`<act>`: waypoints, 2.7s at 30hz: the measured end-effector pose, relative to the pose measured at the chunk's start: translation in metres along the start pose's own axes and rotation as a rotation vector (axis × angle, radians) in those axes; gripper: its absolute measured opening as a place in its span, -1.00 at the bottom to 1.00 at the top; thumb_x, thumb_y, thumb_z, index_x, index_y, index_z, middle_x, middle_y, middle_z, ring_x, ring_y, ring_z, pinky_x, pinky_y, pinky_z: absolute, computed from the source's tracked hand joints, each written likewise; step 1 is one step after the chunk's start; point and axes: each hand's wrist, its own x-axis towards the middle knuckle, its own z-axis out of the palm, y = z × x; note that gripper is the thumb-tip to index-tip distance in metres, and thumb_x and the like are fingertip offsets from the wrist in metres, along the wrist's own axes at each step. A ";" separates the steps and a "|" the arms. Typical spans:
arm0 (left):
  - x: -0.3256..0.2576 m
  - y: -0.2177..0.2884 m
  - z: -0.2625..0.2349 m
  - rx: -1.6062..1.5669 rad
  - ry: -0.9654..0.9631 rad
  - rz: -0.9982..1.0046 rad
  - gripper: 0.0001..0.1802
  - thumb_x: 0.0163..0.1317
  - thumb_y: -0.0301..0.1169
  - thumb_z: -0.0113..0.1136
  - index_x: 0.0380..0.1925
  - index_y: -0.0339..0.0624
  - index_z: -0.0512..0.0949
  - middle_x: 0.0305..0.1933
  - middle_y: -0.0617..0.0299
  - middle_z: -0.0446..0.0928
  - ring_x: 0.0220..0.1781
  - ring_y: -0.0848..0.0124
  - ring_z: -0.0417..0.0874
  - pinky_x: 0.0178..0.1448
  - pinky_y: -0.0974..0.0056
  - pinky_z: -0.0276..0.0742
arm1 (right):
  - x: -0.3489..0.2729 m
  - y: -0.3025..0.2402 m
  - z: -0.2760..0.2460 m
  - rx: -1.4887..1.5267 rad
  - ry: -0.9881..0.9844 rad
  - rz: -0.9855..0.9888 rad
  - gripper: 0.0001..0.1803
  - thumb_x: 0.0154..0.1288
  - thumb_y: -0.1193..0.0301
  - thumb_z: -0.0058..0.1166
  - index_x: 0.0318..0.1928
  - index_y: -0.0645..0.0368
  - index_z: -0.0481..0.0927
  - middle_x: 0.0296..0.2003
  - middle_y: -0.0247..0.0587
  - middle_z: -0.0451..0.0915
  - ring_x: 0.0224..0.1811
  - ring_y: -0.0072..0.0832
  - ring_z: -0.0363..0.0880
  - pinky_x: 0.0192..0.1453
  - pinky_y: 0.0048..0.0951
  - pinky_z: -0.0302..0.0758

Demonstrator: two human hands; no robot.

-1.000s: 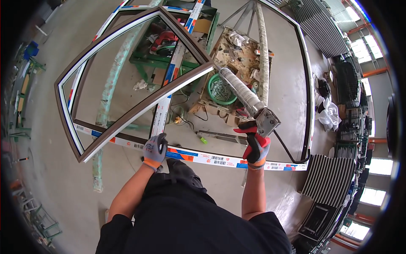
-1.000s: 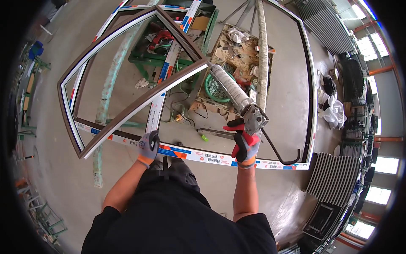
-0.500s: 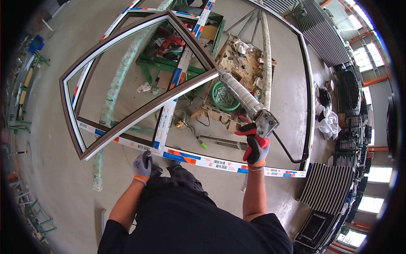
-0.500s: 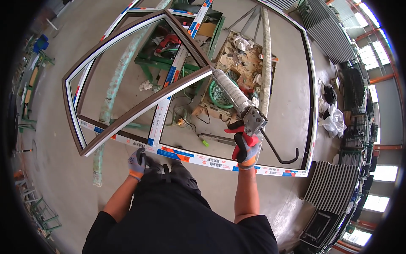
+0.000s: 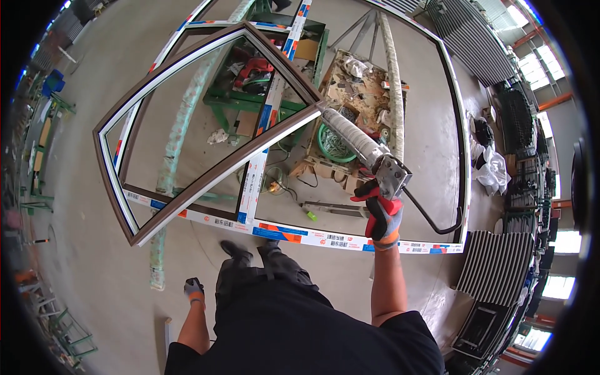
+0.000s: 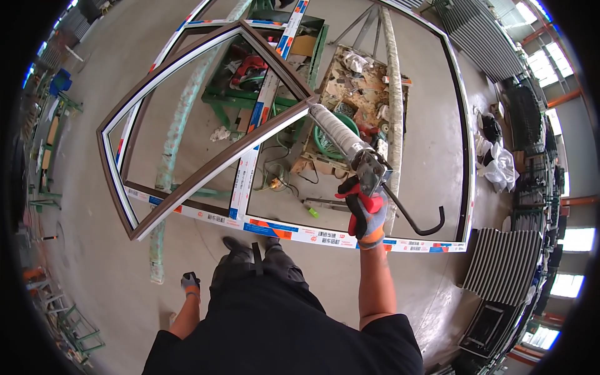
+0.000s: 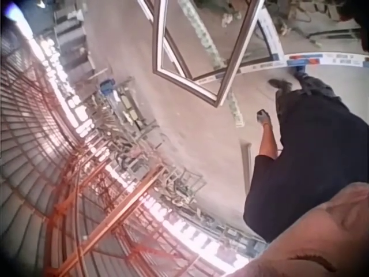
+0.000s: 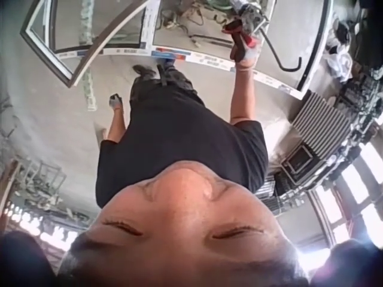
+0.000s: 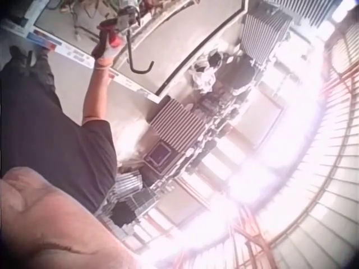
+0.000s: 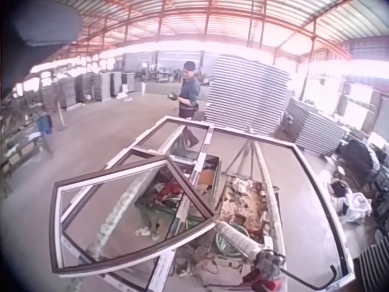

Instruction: Assembling and sealing metal window frames on a workshop floor using power tools and sealant.

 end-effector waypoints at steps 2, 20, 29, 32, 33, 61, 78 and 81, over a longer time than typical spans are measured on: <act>-0.001 -0.003 0.000 -0.067 -0.014 -0.045 -0.84 0.28 -0.33 0.09 -0.40 -0.13 0.57 -0.64 0.21 0.52 -0.68 0.46 0.47 -0.60 0.28 0.35 | -0.005 -0.006 0.008 0.091 0.035 0.034 -0.75 0.08 0.52 0.07 -0.20 0.35 0.62 -0.24 -0.12 0.64 -0.13 -0.37 0.58 0.04 -0.35 0.47; 0.070 -0.052 0.002 -0.340 -0.187 0.256 -0.88 0.33 -0.31 0.20 -0.26 -0.09 0.59 -0.61 0.22 0.57 -0.79 0.61 0.24 -0.69 0.40 0.12 | -0.119 -0.057 0.151 0.000 -0.068 0.079 -0.72 0.08 0.60 0.05 -0.13 0.31 0.54 -0.30 -0.18 0.61 -0.23 -0.45 0.57 -0.09 -0.42 0.51; 0.089 -0.076 -0.099 -0.298 -0.489 0.293 -0.79 0.27 -0.41 0.17 -0.15 -0.29 0.61 -0.24 0.05 0.68 -0.23 0.29 0.69 -0.10 0.22 0.58 | -0.226 -0.091 0.285 0.004 -0.110 0.078 -0.74 0.08 0.60 0.06 -0.15 0.27 0.52 -0.31 -0.22 0.60 -0.23 -0.48 0.56 -0.11 -0.43 0.50; 0.088 -0.067 -0.133 -0.335 -0.570 0.257 -0.75 0.27 -0.42 0.18 -0.09 -0.31 0.59 -0.16 0.01 0.67 -0.12 0.23 0.69 0.00 0.22 0.56 | -0.257 -0.103 0.324 -0.065 -0.126 0.131 -0.75 0.07 0.59 0.07 -0.17 0.26 0.52 -0.31 -0.24 0.60 -0.25 -0.49 0.55 -0.12 -0.46 0.48; 0.100 -0.084 -0.118 -0.372 -0.422 0.467 -0.80 0.32 -0.41 0.16 -0.12 -0.25 0.60 -0.29 0.15 0.64 -0.30 0.42 0.61 -0.20 0.33 0.53 | -0.264 -0.108 0.334 -0.085 -0.179 0.137 -0.76 0.08 0.58 0.08 -0.17 0.25 0.53 -0.31 -0.25 0.59 -0.26 -0.52 0.53 -0.14 -0.48 0.47; 0.009 0.100 -0.251 -1.085 -0.864 0.476 -0.65 0.47 -0.17 -0.03 -0.10 -0.26 0.52 -0.45 0.18 0.58 -0.64 0.54 0.46 -0.60 0.41 0.35 | -0.350 -0.126 0.418 -0.373 -0.613 0.077 -0.70 0.04 0.58 0.14 -0.14 0.21 0.59 -0.26 -0.26 0.65 -0.18 -0.42 0.63 -0.06 -0.45 0.51; 0.025 0.093 -0.261 -1.081 -0.928 0.419 -0.66 0.44 -0.11 0.00 -0.27 -0.15 0.54 -0.56 0.29 0.54 -0.57 0.59 0.51 -0.50 0.45 0.37 | -0.354 -0.144 0.452 -0.434 -0.666 0.059 -0.56 0.00 0.52 0.18 -0.01 0.19 0.54 -0.17 -0.21 0.64 -0.12 -0.34 0.63 0.01 -0.40 0.51; 0.032 0.090 -0.263 -0.992 -0.674 0.865 -0.62 0.44 -0.08 -0.03 -0.27 -0.17 0.53 -0.56 0.27 0.54 -0.59 0.56 0.50 -0.50 0.44 0.36 | -0.359 -0.140 0.453 -0.496 -0.696 0.058 -0.65 0.01 0.55 0.12 -0.11 0.19 0.50 -0.30 -0.17 0.57 -0.26 -0.25 0.59 -0.13 -0.36 0.50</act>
